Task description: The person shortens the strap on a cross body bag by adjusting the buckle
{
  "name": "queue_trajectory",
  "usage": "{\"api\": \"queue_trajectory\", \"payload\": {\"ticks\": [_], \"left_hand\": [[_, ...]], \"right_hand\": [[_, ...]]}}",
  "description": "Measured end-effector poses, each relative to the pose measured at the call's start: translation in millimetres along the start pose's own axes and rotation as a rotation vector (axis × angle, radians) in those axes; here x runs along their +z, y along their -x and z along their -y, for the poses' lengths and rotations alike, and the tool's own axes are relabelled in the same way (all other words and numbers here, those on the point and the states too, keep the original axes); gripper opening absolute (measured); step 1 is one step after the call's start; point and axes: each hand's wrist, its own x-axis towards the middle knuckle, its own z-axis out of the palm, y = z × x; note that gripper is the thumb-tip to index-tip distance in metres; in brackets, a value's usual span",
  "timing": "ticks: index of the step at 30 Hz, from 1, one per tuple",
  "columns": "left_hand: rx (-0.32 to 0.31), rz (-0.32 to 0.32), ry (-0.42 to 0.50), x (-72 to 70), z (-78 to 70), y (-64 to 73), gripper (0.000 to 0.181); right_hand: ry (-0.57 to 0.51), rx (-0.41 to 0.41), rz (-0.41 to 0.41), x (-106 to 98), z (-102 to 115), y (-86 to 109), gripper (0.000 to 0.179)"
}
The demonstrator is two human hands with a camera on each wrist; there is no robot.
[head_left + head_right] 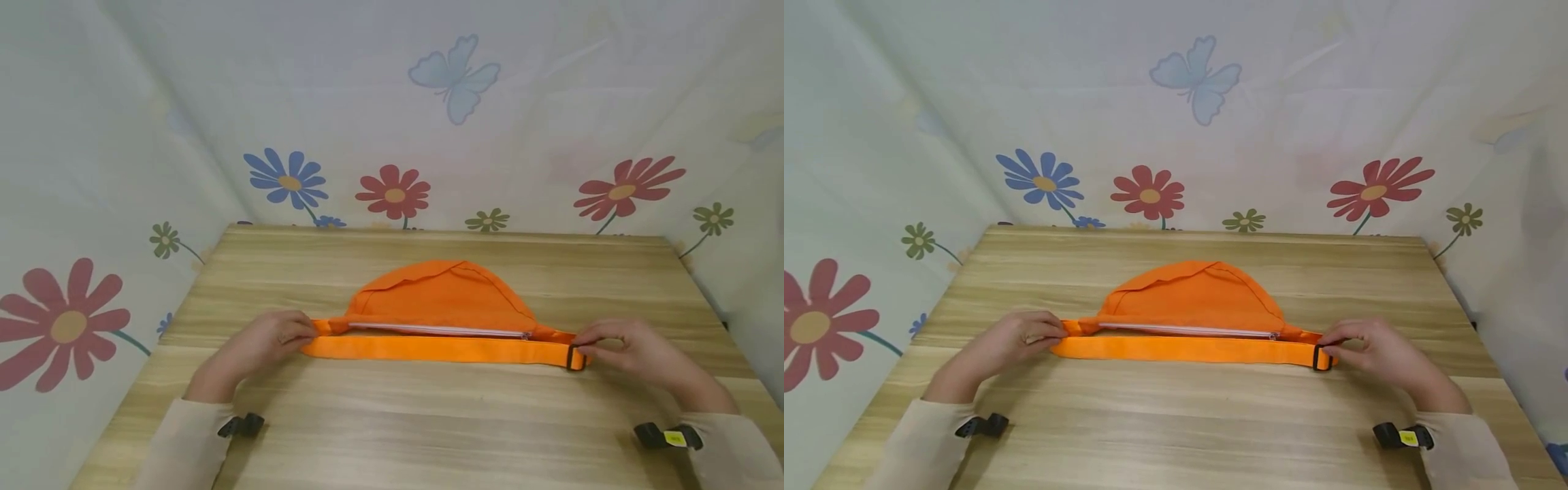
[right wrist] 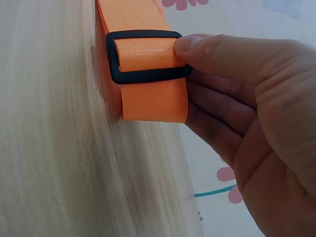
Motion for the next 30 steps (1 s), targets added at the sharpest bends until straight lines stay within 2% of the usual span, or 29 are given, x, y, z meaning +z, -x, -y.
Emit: {"api": "queue_trajectory", "payload": {"ticks": [4, 12, 17, 30], "left_hand": [[-0.031, -0.016, 0.029, 1.1, -2.2, 2.2, 0.023], [-0.031, -0.048, 0.096, 1.3, -8.5, 5.1, 0.025], [-0.048, -0.048, 0.096, 2.7, -11.5, 6.3, 0.025], [0.026, -0.087, 0.106, 6.1, -13.5, 8.6, 0.028]], "right_hand": [[0.021, 0.040, 0.023, -1.5, 4.7, -0.7, 0.029], [0.038, 0.041, 0.026, 0.1, 8.1, -0.2, 0.029], [0.024, 0.041, 0.020, 1.1, 9.9, 0.7, 0.029], [-0.014, -0.032, -0.008, 4.0, 11.3, 2.9, 0.033]]}}
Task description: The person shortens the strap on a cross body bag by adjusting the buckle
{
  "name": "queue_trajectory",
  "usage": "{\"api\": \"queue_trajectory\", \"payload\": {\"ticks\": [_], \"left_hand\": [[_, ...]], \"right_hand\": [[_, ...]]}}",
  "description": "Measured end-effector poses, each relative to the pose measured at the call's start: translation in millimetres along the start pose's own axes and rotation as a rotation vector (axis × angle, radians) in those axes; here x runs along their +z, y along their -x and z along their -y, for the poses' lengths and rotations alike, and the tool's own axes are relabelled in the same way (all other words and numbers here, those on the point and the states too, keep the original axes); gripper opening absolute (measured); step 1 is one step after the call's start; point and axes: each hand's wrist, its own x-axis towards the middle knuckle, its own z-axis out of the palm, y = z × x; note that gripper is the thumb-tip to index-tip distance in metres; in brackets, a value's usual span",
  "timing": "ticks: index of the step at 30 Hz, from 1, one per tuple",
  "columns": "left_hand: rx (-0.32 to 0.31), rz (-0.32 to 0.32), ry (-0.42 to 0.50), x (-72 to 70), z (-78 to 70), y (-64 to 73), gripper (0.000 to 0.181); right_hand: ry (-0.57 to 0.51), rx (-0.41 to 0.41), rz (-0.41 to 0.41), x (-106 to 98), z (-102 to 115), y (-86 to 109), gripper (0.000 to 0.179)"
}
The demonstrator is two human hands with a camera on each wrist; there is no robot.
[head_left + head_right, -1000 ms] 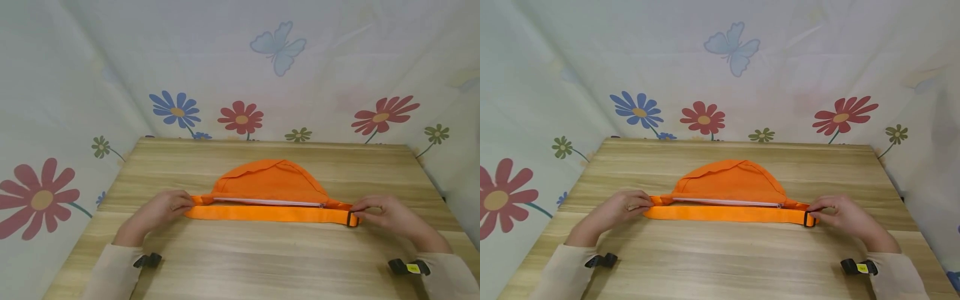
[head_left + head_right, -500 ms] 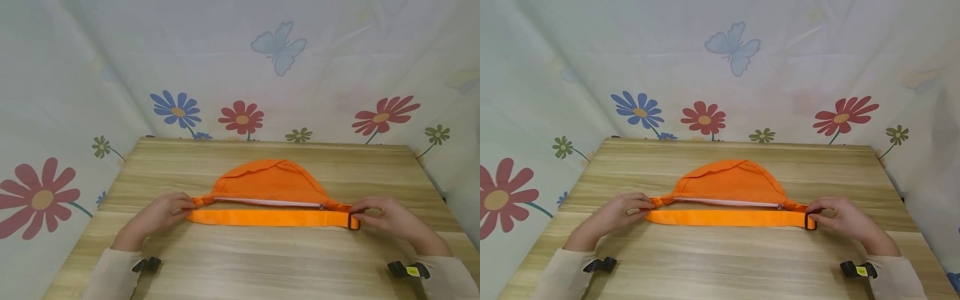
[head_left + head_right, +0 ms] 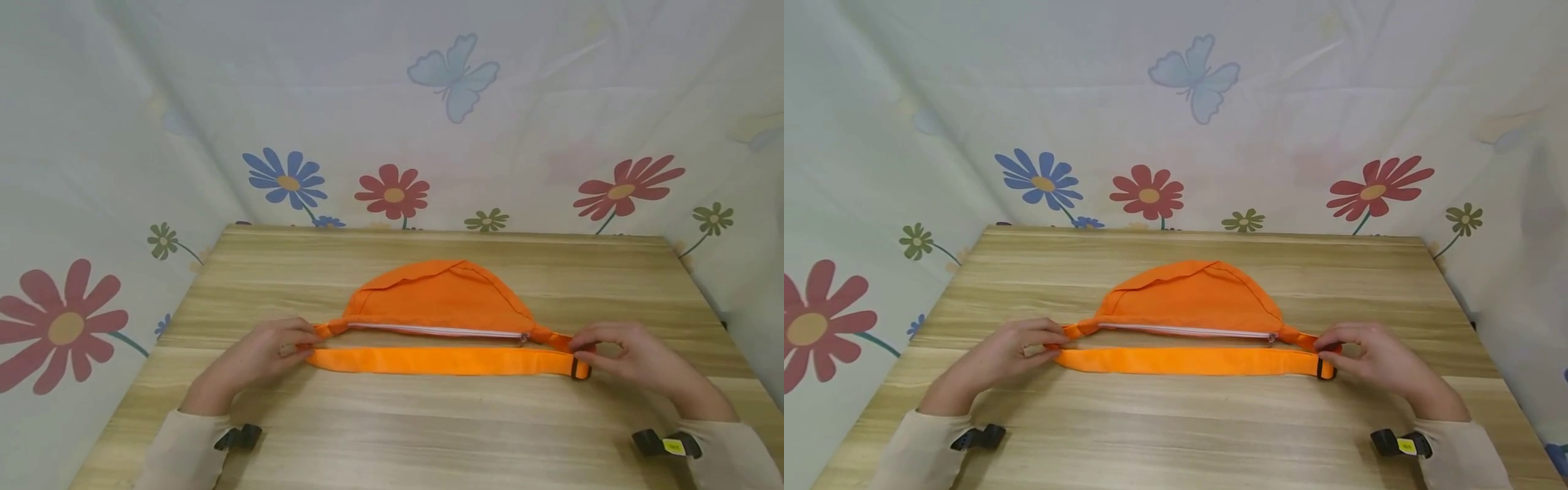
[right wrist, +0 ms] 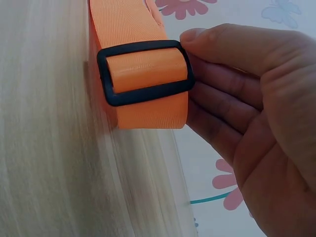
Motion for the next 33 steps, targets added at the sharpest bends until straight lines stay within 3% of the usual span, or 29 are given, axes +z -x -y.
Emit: {"api": "queue_trajectory", "payload": {"ticks": [6, 11, 22, 28, 31, 32, 33], "left_hand": [[0.033, -0.008, -0.008, -1.5, -3.4, 1.7, 0.028], [0.045, -0.016, 0.009, -3.1, -5.8, 1.6, 0.029], [0.016, -0.016, -0.011, -7.1, -12.7, 0.0, 0.034], [0.095, -0.155, -0.077, -9.9, -20.5, -11.9, 0.025], [0.111, -0.239, -0.114, -10.6, -28.2, -20.4, 0.015], [0.109, -0.264, -0.127, -11.0, -31.4, -23.5, 0.015], [0.111, -0.291, -0.138, -10.8, -34.5, -26.3, 0.014]], "right_hand": [[-0.017, -0.040, -0.027, 4.2, -0.1, 1.2, 0.034], [-0.012, -0.025, -0.040, 4.3, 2.1, 1.3, 0.034], [-0.007, -0.079, -0.138, -0.3, 12.5, -4.5, 0.040], [0.027, -0.174, -0.255, -3.5, 24.0, -13.2, 0.046], [0.025, -0.240, -0.338, -3.2, 30.1, -20.8, 0.011], [0.025, -0.260, -0.374, -2.4, 32.3, -24.1, 0.013], [0.030, -0.278, -0.411, -1.6, 35.1, -27.5, 0.026]]}}
